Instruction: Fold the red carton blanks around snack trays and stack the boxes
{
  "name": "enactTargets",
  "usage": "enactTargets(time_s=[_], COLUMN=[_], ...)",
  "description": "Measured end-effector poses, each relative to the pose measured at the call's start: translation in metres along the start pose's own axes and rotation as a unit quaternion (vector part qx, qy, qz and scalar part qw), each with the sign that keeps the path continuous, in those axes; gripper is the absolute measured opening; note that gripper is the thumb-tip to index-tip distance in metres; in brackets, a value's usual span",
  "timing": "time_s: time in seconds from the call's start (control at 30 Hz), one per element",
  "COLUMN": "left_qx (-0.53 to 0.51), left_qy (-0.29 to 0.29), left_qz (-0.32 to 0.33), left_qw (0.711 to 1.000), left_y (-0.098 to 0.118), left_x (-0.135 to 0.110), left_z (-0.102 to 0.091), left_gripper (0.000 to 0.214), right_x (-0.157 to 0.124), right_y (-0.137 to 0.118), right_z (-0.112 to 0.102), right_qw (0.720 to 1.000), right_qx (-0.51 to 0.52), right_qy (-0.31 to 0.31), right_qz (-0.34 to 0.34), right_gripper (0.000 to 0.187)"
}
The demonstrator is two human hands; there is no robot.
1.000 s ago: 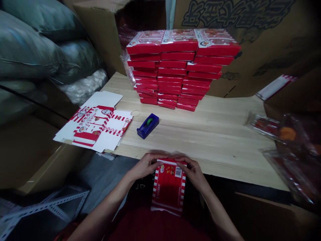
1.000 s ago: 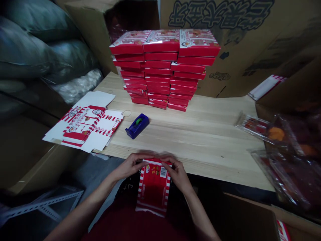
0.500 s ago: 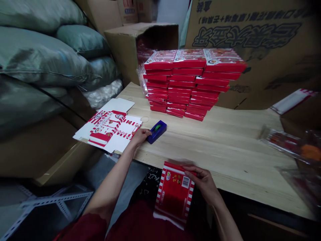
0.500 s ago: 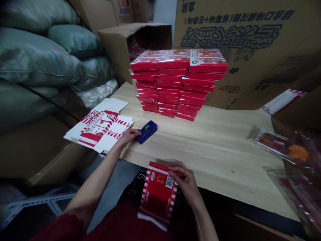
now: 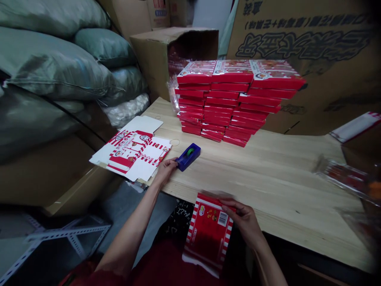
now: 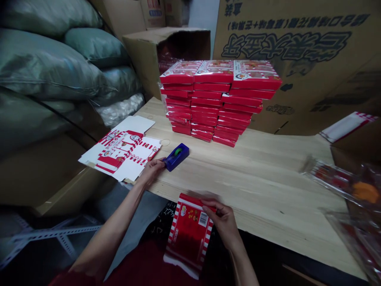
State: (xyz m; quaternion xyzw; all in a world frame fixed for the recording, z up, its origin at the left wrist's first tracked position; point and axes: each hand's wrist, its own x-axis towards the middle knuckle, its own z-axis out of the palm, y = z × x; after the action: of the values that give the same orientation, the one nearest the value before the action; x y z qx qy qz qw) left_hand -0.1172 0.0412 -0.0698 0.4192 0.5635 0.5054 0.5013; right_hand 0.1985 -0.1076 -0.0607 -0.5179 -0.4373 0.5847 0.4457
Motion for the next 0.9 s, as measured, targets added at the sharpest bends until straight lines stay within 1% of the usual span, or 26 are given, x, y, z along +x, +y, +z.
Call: enactTargets(time_s=[0.07,0.13,0.2,0.23,0.3,0.37,0.43,0.5,0.53,0.57,0.6,0.63,0.7,0.73,0.77,0.83,0.9], left_qx=[0.020,0.044,0.064,0.069,0.071,0.065,0.040,-0.006,-0.032,-0.059,-0.085,-0.107,-0.133,-0.135,-0.132,-0.121,-0.102], left_qy=[0.021,0.046,0.068,0.074,0.079,0.070,0.038,-0.012,-0.034,-0.055,-0.073,-0.084,-0.090,-0.088,-0.085,-0.092,-0.128], left_qz=[0.018,0.035,0.052,0.061,0.080,0.098,0.112,0.101,0.090,0.071,0.052,0.033,0.004,-0.004,-0.008,-0.022,-0.046], left_qw=[0.999,0.997,0.994,0.993,0.991,0.991,0.992,0.995,0.995,0.994,0.992,0.990,0.987,0.987,0.988,0.988,0.985], left_y=[-0.009,-0.013,-0.010,-0.005,0.014,0.040,0.070,0.094,0.102,0.107,0.110,0.110,0.106,0.103,0.100,0.095,0.093], left_x=[-0.005,-0.009,-0.016,-0.022,-0.039,-0.065,-0.095,-0.121,-0.130,-0.136,-0.140,-0.141,-0.139,-0.136,-0.134,-0.130,-0.127], left_z=[-0.002,-0.004,-0.002,0.001,0.012,0.030,0.051,0.073,0.083,0.091,0.099,0.104,0.110,0.111,0.111,0.108,0.102], left_gripper=[0.038,0.035,0.031,0.029,0.028,0.027,0.025,0.024,0.024,0.031,0.045,0.064,0.097,0.106,0.111,0.112,0.106], right_x=[0.002,0.004,0.006,0.006,0.008,0.011,0.013,0.012,0.011,0.009,0.008,0.006,0.002,0.001,0.000,-0.002,-0.003], right_y=[-0.009,-0.026,-0.049,-0.060,-0.078,-0.087,-0.088,-0.086,-0.084,-0.083,-0.082,-0.081,-0.079,-0.078,-0.077,-0.074,-0.072], right_z=[-0.003,-0.007,-0.008,-0.007,0.002,0.015,0.029,0.039,0.042,0.045,0.046,0.047,0.047,0.047,0.047,0.047,0.046], right_qw=[1.000,0.997,0.987,0.977,0.955,0.934,0.918,0.909,0.906,0.905,0.904,0.903,0.901,0.899,0.898,0.898,0.899], right_qx=[0.005,0.002,-0.017,-0.030,-0.061,-0.092,-0.119,-0.138,-0.145,-0.150,-0.154,-0.156,-0.160,-0.161,-0.161,-0.158,-0.155], right_qy=[0.024,0.064,0.112,0.132,0.155,0.159,0.157,0.155,0.152,0.149,0.144,0.140,0.133,0.132,0.133,0.130,0.125], right_qz=[-0.006,-0.042,-0.118,-0.163,-0.246,-0.306,-0.344,-0.363,-0.367,-0.370,-0.371,-0.374,-0.381,-0.384,-0.386,-0.390,-0.389], right_gripper=[0.029,0.025,0.018,0.015,0.012,0.016,0.023,0.028,0.029,0.030,0.031,0.031,0.033,0.034,0.035,0.036,0.039])
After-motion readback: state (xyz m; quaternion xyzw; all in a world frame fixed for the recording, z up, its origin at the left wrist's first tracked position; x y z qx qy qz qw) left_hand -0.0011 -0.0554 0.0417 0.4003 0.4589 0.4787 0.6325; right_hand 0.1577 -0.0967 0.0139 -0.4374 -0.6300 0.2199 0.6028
